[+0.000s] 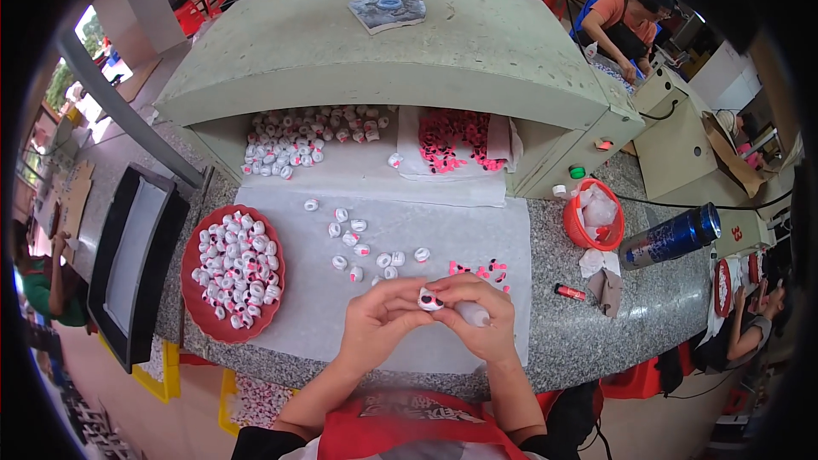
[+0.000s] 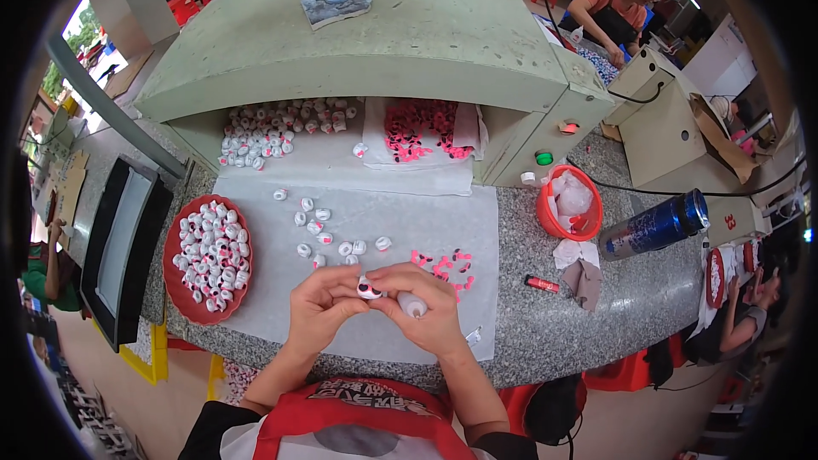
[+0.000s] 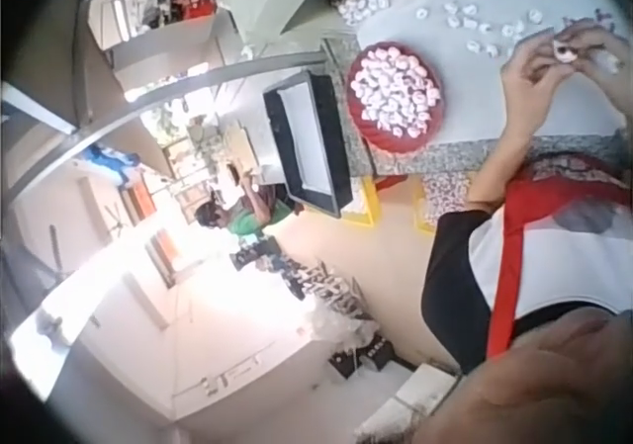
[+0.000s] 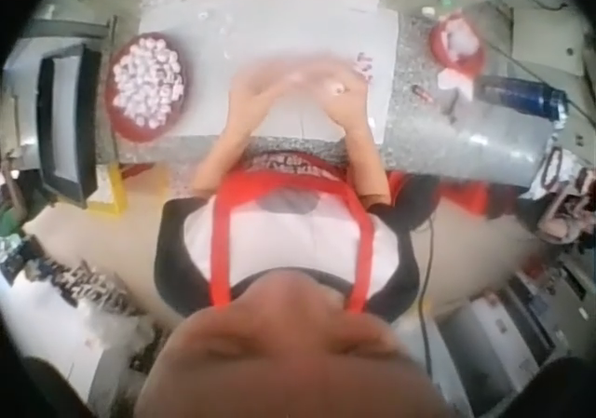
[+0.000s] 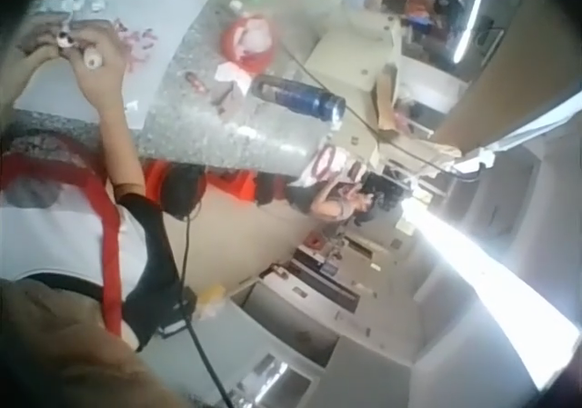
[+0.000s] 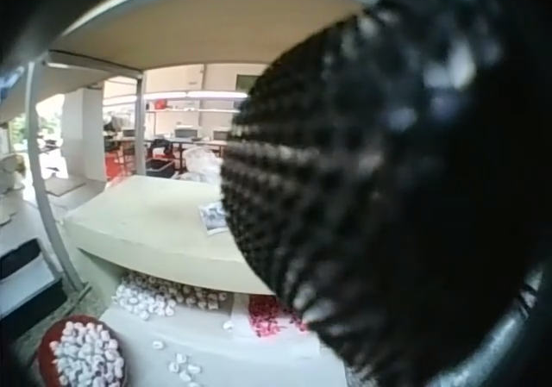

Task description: The worker is attaching small pink bow accessories onto white toy character heads at a factory workbench.

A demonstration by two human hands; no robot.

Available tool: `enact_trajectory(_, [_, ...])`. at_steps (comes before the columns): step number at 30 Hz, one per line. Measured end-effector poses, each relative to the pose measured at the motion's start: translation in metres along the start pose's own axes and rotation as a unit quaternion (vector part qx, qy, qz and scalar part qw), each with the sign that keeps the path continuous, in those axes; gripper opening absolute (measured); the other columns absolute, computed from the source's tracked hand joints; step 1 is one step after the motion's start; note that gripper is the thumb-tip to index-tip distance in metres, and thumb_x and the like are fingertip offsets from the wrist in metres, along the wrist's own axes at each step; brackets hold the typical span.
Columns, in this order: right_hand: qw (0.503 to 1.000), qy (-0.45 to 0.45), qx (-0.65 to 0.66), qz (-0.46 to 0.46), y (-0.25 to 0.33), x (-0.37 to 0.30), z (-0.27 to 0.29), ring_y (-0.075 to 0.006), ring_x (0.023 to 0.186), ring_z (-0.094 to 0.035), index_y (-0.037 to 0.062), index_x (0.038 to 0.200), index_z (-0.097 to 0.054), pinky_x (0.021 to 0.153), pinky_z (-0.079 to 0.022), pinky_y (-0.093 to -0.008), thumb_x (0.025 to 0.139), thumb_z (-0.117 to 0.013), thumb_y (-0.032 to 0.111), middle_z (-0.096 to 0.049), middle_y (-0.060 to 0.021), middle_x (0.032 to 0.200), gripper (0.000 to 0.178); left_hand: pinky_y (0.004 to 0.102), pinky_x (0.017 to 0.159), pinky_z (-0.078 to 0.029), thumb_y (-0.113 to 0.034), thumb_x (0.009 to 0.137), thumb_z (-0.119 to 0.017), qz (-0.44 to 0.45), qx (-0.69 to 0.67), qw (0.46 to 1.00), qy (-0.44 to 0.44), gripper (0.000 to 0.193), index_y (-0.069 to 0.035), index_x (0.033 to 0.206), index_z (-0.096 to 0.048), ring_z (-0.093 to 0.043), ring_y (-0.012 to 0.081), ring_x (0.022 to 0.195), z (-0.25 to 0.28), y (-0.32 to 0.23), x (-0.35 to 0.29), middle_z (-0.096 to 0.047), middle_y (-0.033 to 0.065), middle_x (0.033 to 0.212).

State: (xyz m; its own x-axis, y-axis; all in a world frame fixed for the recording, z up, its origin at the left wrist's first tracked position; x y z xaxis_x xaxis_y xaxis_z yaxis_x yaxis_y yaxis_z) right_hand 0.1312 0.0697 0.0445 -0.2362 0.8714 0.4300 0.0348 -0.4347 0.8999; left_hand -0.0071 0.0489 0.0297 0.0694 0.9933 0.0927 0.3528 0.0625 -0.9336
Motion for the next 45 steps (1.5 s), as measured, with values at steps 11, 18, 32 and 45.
enact_trajectory(11, [0.992,0.03,-0.063,0.106,0.016,-0.002,-0.01,-0.015,0.067,-0.058,0.0016,0.084,-0.061,0.06,-0.047,-0.0243,0.062,-0.068,-0.009,-0.058,-0.0172,0.093,0.025,0.0281,0.072,-0.051,0.01,0.073,-0.058,0.041,-0.085,0.996,-0.007,0.02,0.006,0.092,-0.058,-0.06,0.0205,0.082,0.011,0.005,-0.004,-0.06,0.0174,0.092])
enact_trajectory(18, [0.998,-0.054,0.004,-0.045,0.009,-0.005,-0.012,-0.0107,0.065,-0.057,0.0016,0.087,-0.062,0.056,-0.046,-0.021,0.064,-0.07,-0.005,-0.057,-0.0102,0.094,0.025,0.0299,0.077,-0.049,0.011,0.074,-0.056,0.02,-0.097,0.994,-0.049,0.021,0.005,0.094,-0.058,-0.058,0.022,0.09,0.009,-0.003,-0.003,-0.058,0.0183,0.098])
enact_trajectory(32, [0.993,-0.043,0.01,-0.108,0.002,-0.007,-0.005,-0.0171,0.077,-0.057,-0.001,0.087,-0.061,0.067,-0.047,-0.0248,0.064,-0.067,-0.007,-0.058,-0.0147,0.096,0.025,0.0235,0.072,-0.048,0.006,0.077,-0.057,0.14,-0.096,0.982,-0.084,0.023,0.004,0.1,-0.057,-0.06,0.0158,0.081,0.014,0.017,-0.006,-0.06,0.0129,0.094])
enact_trajectory(45, [0.942,-0.021,0.235,-0.24,-0.036,-0.016,-0.028,-0.0108,0.072,-0.056,-0.0015,0.076,-0.059,0.057,-0.046,-0.0202,0.069,-0.065,-0.006,-0.06,-0.0132,0.093,0.01,0.0211,0.063,-0.049,0.006,0.073,-0.061,0.069,0.041,0.995,-0.053,0.025,0.003,0.098,-0.058,-0.06,0.013,0.077,0.026,0.009,-0.016,-0.061,0.007,0.081])
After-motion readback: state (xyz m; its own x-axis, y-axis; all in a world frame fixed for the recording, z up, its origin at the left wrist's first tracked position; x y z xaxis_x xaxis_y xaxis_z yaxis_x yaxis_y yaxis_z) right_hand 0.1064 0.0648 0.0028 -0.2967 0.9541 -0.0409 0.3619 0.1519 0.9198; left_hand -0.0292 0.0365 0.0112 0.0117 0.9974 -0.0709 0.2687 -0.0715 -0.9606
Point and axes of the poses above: each hand's wrist, its own x-axis towards the middle knuckle, its own z-axis out of the back of the hand, y = z × x, the point moved 5 cm from there along x, towards the middle knuckle
